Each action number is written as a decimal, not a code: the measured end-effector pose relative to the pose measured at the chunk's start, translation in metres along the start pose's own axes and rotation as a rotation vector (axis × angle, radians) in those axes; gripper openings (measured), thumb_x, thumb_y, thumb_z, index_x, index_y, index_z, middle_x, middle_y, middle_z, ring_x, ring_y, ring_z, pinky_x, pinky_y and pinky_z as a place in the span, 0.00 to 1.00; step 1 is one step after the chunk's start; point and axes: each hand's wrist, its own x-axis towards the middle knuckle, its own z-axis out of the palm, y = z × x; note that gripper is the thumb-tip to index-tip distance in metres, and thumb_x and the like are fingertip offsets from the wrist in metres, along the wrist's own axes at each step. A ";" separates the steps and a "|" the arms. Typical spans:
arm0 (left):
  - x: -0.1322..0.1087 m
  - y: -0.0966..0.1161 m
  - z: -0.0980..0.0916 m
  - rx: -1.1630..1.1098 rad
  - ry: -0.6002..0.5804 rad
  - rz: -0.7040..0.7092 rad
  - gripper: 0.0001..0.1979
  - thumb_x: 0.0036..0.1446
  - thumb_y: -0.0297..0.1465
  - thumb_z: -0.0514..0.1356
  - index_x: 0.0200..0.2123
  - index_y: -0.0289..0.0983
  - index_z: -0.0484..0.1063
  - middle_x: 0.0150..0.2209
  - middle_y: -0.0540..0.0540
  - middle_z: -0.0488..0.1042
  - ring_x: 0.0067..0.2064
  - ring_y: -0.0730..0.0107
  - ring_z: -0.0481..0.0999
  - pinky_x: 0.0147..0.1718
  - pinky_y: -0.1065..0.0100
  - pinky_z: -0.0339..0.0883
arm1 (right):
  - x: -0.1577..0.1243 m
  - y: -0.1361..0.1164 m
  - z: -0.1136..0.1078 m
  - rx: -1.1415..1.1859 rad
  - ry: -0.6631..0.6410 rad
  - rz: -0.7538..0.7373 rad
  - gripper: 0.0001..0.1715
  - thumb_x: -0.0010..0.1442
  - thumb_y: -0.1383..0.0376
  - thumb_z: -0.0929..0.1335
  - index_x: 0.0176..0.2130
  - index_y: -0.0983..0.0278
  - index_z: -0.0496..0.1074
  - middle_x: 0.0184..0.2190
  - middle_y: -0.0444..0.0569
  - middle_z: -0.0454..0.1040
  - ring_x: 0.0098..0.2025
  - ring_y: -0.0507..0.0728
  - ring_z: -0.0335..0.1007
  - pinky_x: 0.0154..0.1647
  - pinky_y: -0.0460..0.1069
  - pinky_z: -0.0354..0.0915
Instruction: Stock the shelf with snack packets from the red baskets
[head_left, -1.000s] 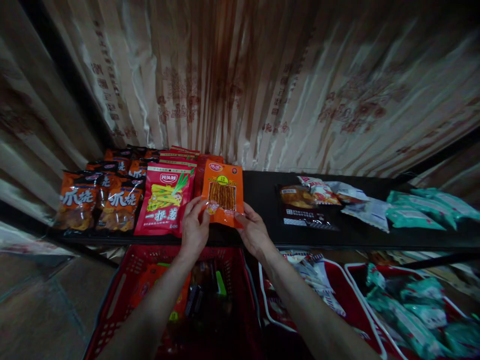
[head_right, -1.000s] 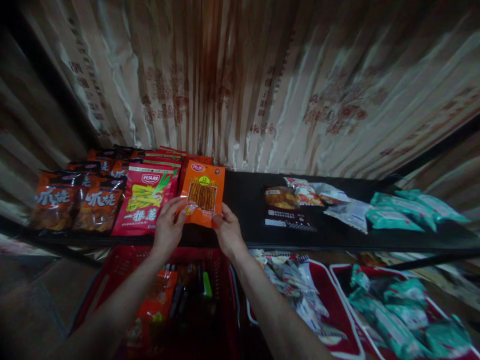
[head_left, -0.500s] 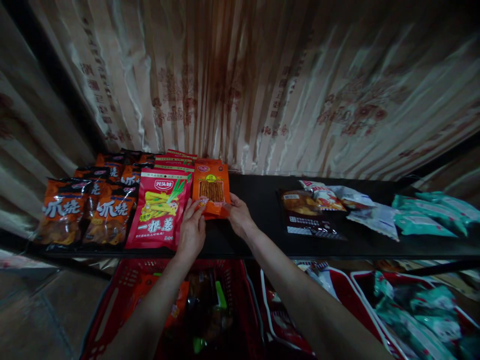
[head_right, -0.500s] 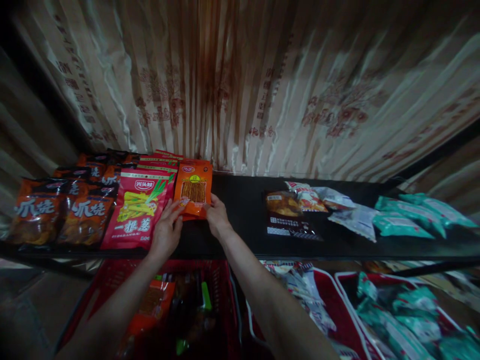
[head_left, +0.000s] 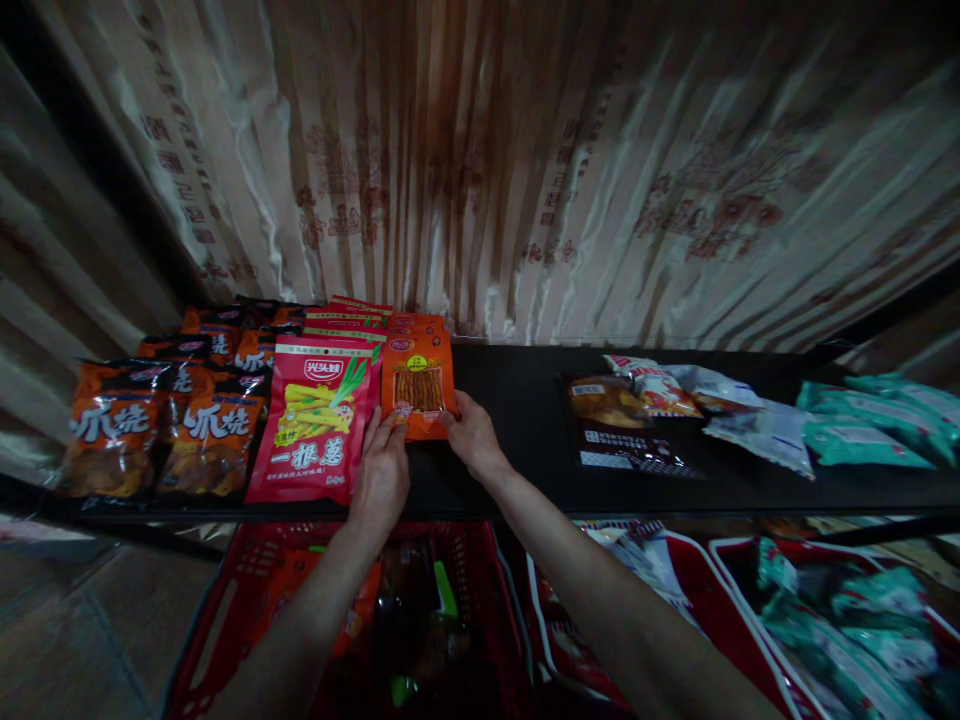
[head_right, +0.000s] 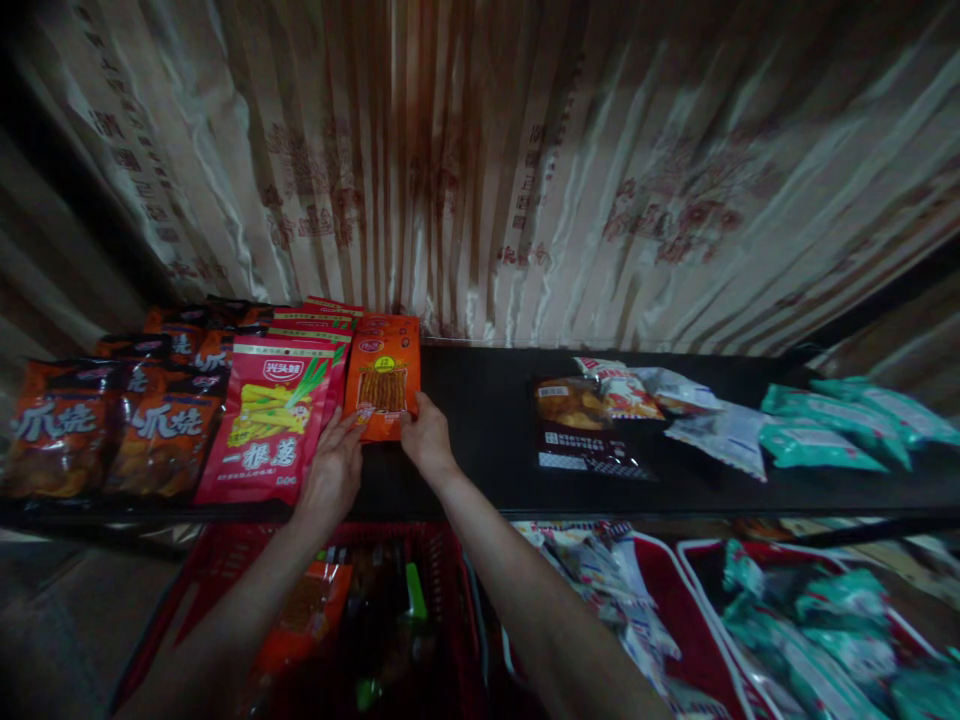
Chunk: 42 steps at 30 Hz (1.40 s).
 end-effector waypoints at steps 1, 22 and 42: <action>-0.001 0.000 0.000 0.011 0.004 0.006 0.20 0.57 0.20 0.46 0.48 0.33 0.71 0.52 0.39 0.72 0.62 0.57 0.60 0.57 0.54 0.62 | -0.001 -0.003 -0.001 -0.093 0.010 -0.008 0.18 0.50 0.71 0.64 0.42 0.63 0.71 0.35 0.47 0.75 0.39 0.55 0.71 0.45 0.50 0.64; -0.006 0.011 0.004 0.117 -0.187 0.163 0.23 0.56 0.18 0.47 0.54 0.29 0.65 0.61 0.33 0.60 0.66 0.56 0.49 0.60 0.52 0.57 | 0.022 -0.008 -0.030 -0.457 0.057 -0.034 0.24 0.53 0.68 0.65 0.52 0.64 0.69 0.49 0.56 0.71 0.48 0.61 0.69 0.49 0.54 0.63; -0.006 0.015 0.009 0.225 -0.150 0.161 0.20 0.57 0.21 0.48 0.52 0.30 0.66 0.60 0.34 0.63 0.63 0.54 0.57 0.55 0.51 0.64 | 0.152 -0.036 0.003 -0.968 -0.201 -0.317 0.15 0.63 0.66 0.60 0.43 0.65 0.74 0.45 0.54 0.76 0.50 0.57 0.69 0.57 0.51 0.52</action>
